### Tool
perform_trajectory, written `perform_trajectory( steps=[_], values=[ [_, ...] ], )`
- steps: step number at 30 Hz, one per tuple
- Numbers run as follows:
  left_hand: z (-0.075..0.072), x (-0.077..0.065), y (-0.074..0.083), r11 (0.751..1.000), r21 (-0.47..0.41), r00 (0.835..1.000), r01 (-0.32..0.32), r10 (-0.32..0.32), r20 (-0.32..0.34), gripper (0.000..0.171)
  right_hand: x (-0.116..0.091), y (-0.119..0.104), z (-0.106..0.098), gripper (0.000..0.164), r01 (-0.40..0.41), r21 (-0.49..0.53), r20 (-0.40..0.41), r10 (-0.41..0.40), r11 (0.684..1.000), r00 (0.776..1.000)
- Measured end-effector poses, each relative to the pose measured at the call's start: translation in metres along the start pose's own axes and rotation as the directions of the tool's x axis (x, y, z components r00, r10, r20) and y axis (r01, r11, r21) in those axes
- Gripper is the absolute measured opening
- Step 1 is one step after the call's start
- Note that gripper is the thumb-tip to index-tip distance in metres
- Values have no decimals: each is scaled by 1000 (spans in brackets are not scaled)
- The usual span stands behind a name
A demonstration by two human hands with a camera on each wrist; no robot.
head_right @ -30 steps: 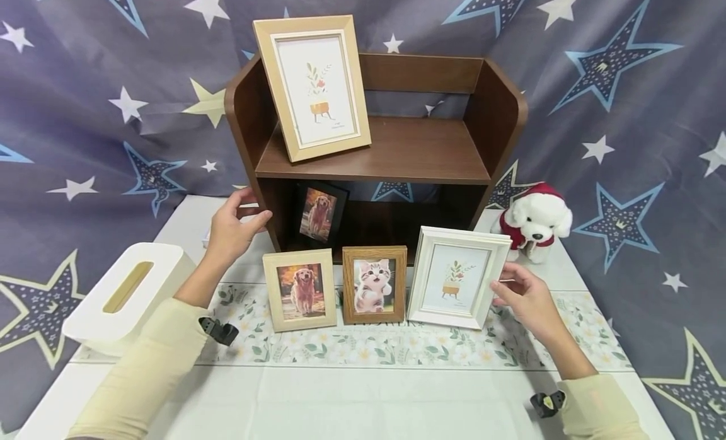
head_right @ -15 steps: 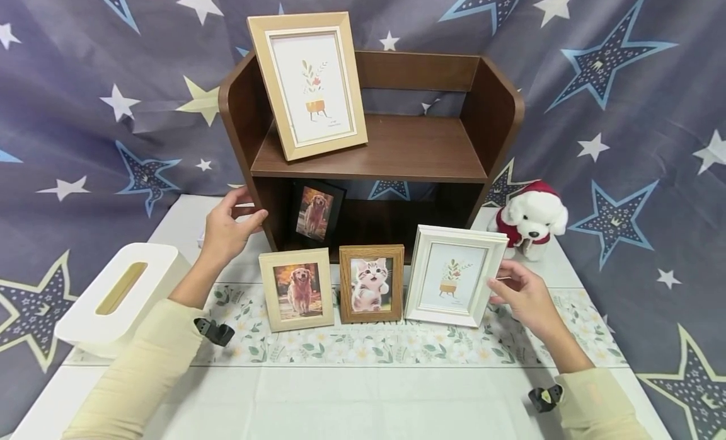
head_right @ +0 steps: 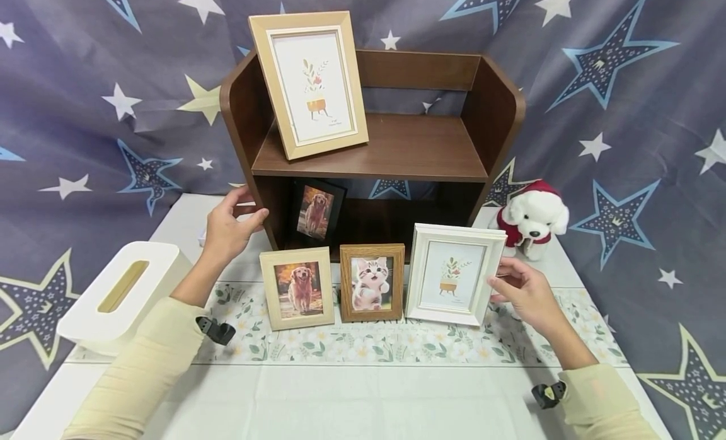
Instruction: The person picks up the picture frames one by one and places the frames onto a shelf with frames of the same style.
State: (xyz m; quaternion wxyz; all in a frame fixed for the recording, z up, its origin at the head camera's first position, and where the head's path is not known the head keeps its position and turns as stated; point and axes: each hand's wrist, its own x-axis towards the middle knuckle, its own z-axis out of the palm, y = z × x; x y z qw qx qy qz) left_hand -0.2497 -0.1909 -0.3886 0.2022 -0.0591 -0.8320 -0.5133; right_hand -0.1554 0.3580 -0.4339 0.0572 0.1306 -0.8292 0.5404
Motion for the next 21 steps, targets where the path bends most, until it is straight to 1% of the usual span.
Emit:
perform_trajectory(
  steps=[3,6,10,14,21],
  values=[
    [0,-1,1,1000,5,1000,-5,5,-5,50,0,-2,-3,31,11,-17,-8,-11,1000,1000],
    [1,-1,1,1000,12,1000,-2,2,-2,50,1,-4,-7,34,22,16,-22,-21,1000,1000],
    [1,-1,-1,1000,13,1000,4,-4,3,50,2,-9,-13,37,38,98,-38,-34,995,999],
    [1,0,0,1000,23,1000,3,-3,3,50,3,-17,-18,38,53,136,-52,-46,989,998],
    [0,0,0,1000,30,1000,8,-8,2,51,8,-33,-24,38,78,94,-49,-74,992,996]
  ],
)
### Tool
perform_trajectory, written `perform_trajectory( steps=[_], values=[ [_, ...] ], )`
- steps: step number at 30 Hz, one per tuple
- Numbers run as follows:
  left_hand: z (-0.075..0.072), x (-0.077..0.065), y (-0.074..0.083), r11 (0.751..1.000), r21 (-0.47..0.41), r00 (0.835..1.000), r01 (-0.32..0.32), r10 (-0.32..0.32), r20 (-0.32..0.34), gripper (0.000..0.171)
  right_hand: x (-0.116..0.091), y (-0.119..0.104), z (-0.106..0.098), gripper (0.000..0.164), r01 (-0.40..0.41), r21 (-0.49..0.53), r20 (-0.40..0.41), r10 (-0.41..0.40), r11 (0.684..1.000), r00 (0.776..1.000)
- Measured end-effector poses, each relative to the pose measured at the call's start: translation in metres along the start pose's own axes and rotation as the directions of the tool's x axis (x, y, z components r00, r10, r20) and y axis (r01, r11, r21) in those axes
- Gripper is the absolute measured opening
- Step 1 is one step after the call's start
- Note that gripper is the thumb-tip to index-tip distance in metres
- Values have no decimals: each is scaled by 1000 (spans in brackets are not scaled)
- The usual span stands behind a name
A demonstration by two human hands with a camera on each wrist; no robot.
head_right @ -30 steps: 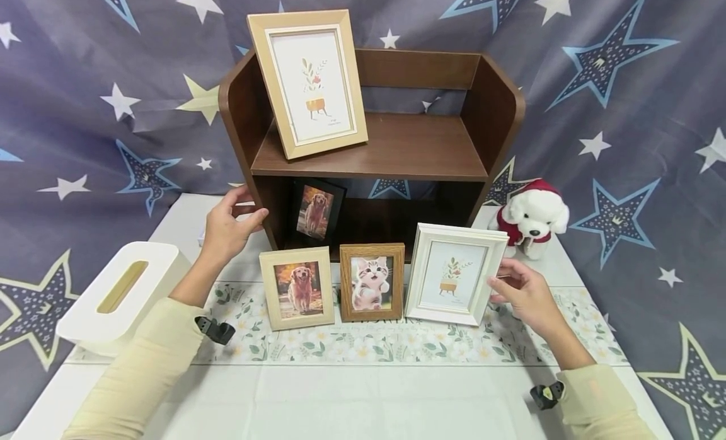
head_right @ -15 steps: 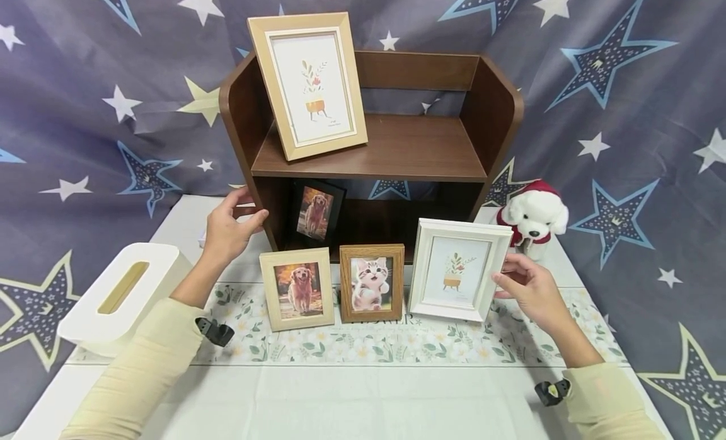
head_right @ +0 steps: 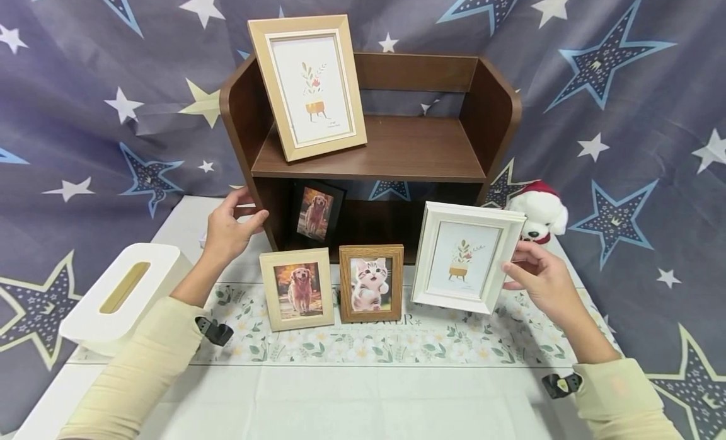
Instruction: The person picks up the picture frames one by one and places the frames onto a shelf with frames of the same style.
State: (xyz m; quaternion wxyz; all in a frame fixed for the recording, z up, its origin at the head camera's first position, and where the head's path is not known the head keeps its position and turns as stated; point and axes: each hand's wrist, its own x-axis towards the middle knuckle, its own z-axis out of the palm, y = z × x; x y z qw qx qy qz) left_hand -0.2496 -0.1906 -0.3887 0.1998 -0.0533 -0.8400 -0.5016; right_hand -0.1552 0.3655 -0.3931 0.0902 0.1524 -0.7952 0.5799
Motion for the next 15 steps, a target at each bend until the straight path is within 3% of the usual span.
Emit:
perform_trajectory(
  steps=[15],
  values=[
    [-1,-1,2,1000,-1,1000,-5,5,3,51,16,-33,-7,40,24,132,-37,-19,991,999]
  ],
)
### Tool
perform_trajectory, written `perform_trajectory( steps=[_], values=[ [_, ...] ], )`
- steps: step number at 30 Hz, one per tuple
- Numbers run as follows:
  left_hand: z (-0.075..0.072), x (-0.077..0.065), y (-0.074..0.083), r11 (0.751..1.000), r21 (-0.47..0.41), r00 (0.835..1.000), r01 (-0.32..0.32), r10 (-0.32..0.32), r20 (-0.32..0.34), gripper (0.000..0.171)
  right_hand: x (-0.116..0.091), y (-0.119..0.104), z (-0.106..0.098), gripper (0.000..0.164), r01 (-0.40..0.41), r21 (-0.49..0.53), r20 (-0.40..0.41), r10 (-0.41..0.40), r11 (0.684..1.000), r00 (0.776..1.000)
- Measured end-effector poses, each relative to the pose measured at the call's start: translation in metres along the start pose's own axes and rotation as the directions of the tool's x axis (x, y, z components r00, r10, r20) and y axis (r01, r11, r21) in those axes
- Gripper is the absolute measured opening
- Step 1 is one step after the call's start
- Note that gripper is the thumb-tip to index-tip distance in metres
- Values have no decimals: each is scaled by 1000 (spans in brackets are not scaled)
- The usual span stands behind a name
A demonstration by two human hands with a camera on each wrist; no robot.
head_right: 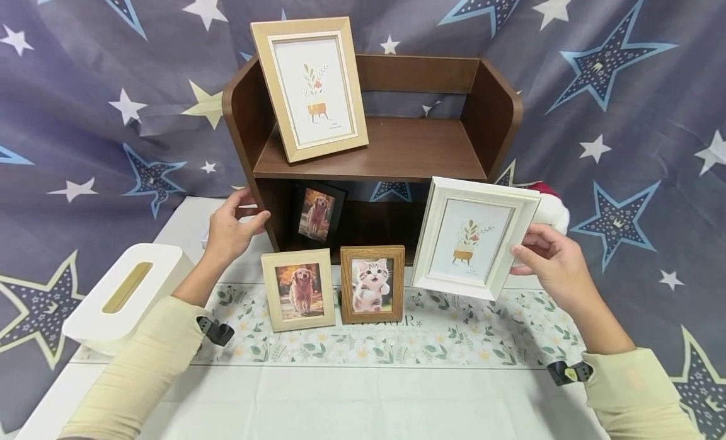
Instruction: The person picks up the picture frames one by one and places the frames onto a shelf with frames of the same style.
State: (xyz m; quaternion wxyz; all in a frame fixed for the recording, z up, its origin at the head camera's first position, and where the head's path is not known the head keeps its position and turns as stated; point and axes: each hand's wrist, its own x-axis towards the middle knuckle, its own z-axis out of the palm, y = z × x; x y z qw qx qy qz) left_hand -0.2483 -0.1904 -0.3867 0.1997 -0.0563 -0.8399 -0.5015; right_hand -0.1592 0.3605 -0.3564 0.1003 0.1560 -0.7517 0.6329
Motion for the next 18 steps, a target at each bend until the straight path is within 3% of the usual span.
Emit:
perform_trajectory(
  steps=[4,12,18],
  values=[
    [0,1,-2,1000,-29,1000,5,-4,4,51,4,-5,2,39,17,48,-2,-17,999,1000],
    [-1,0,-3,1000,4,1000,-24,24,-11,50,12,-22,4,39,29,47,5,-30,998,1000],
    [0,0,-2,1000,-19,1000,-23,23,-7,51,16,-37,7,42,34,62,-6,-33,997,999]
  ],
)
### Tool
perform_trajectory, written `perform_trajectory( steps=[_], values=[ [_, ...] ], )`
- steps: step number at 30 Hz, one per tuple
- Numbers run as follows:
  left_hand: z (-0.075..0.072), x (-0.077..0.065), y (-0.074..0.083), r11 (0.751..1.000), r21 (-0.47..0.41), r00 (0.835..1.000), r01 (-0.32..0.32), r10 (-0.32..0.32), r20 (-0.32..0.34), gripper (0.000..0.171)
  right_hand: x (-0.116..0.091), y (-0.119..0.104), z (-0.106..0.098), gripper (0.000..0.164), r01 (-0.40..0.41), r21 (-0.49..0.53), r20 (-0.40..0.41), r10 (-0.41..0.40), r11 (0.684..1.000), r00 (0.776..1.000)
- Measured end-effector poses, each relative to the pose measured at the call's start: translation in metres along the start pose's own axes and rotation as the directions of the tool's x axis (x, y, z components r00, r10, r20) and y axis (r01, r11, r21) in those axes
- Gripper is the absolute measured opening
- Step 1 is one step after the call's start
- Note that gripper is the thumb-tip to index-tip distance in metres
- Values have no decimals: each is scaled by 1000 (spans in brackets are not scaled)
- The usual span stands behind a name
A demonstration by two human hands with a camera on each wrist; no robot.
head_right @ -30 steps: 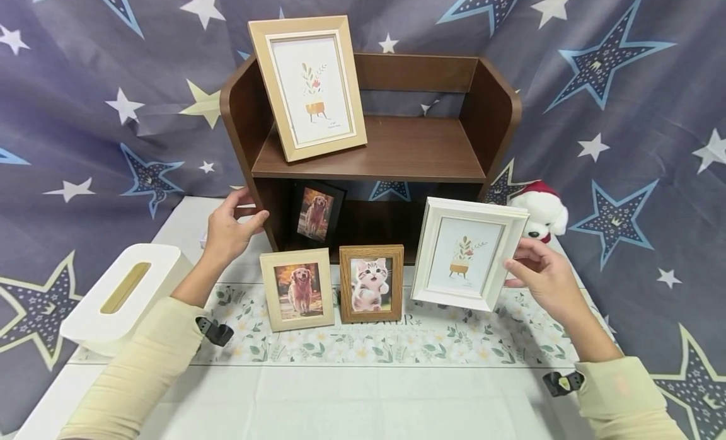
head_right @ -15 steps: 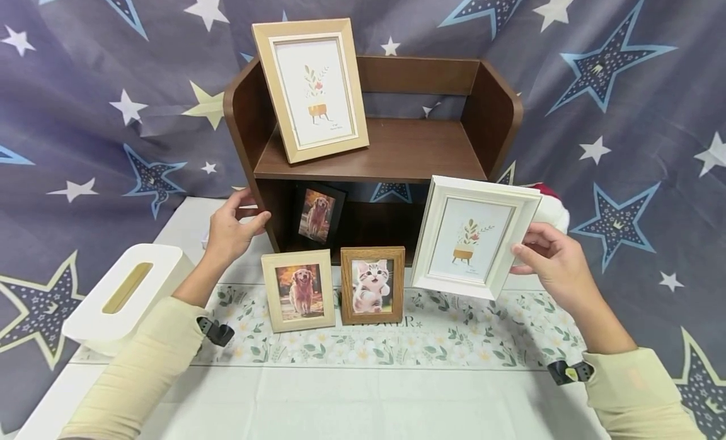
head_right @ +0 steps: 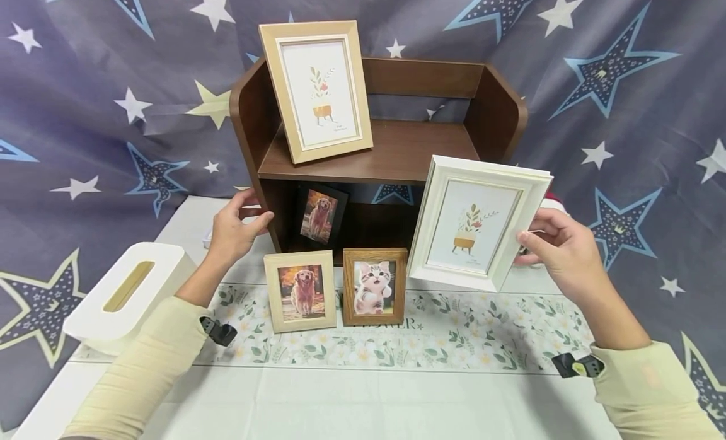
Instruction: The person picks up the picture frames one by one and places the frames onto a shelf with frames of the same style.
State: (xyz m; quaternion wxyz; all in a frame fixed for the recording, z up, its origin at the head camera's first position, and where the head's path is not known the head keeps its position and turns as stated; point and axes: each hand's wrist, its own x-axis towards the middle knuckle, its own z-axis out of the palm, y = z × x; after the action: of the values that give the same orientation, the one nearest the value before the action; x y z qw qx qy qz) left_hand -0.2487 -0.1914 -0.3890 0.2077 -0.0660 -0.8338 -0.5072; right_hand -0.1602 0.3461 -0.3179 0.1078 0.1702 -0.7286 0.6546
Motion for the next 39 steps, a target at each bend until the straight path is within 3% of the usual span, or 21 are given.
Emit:
perform_trajectory(
  steps=[8,16,20,30,39],
  values=[
    [1,0,0,1000,4,1000,6,-6,0,51,7,-19,6,40,-38,-136,-25,35,990,999],
    [1,-2,1,1000,7,1000,-5,5,-4,51,18,-36,13,37,5,61,-31,-3,998,1000],
    [1,-2,1,1000,2,1000,-7,7,-7,51,24,-44,14,35,21,102,-43,-17,995,999],
    [1,-1,1,1000,3,1000,-10,10,-9,51,41,-65,20,34,39,44,-111,-34,998,993],
    [1,-2,0,1000,0,1000,-10,10,-13,51,49,-81,25,31,80,73,-94,-73,994,993]
  ],
)
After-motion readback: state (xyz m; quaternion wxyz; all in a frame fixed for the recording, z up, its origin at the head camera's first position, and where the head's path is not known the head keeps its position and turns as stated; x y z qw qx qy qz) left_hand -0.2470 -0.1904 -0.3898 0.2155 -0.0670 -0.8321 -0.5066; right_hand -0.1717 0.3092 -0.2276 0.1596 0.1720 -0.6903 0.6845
